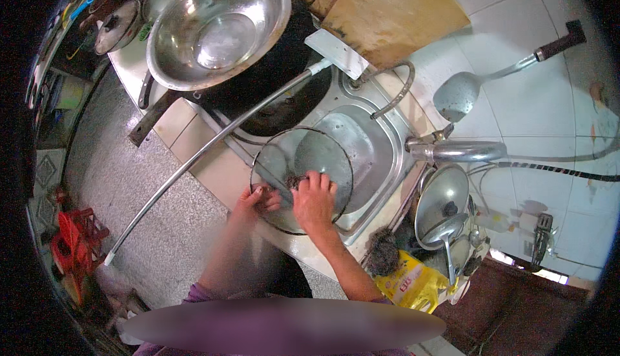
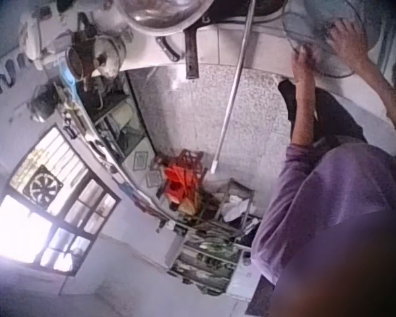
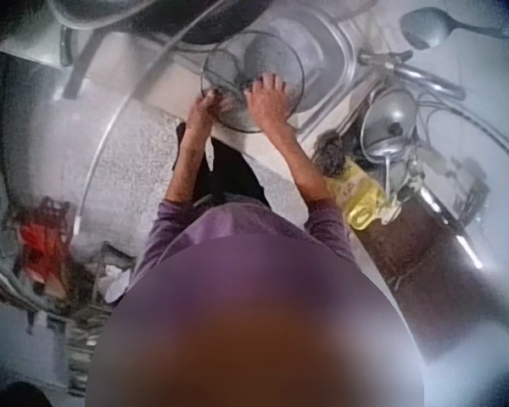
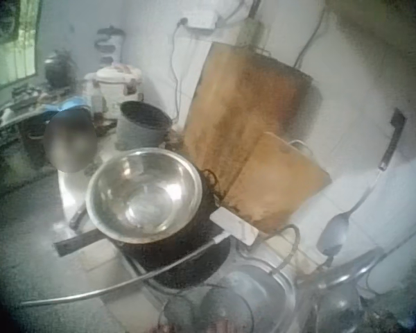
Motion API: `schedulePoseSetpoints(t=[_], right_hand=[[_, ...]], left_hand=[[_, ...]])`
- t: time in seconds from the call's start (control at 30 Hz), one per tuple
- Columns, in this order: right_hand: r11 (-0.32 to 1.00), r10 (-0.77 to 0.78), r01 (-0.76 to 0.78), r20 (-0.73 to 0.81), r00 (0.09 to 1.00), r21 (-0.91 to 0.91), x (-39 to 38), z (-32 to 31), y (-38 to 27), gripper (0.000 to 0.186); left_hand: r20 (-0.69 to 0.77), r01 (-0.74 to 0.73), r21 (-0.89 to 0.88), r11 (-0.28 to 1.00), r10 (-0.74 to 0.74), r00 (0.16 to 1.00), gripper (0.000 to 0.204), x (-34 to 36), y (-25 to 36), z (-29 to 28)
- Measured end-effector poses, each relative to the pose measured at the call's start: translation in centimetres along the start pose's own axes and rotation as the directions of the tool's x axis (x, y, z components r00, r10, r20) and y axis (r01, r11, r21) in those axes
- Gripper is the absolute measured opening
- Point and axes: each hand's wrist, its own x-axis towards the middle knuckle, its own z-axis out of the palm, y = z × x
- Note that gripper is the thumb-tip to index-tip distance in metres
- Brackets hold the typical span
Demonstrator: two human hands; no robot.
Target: The person scrubs a glass pot lid with a steel wool pad under running water in a kitchen sink, rinses it, and sets it aside. The person then picks up a metal pot and begins scrubbing it with the same pad.
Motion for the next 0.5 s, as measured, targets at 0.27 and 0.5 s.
schedulePoseSetpoints(t=[0.27, 0.5], right_hand=[[0.98, 0.19, -0.188, 0.028, 0.981, -0.07, 4.3, 2.1, -0.2, 0.024], [0.997, -0.045, 0.04, 0.076, 0.996, 0.06, 4.4, 3.2, -5.2, 0.025]], left_hand=[[0.028, -0.007, -0.034, 0.999, 0.008, 1.0, 0.025, -0.3, 0.0, 1.0], [0.019, -0.034, -0.036, 0.999, 0.034, 0.999, 0.022, -0.2, -0.1, 0.2]])
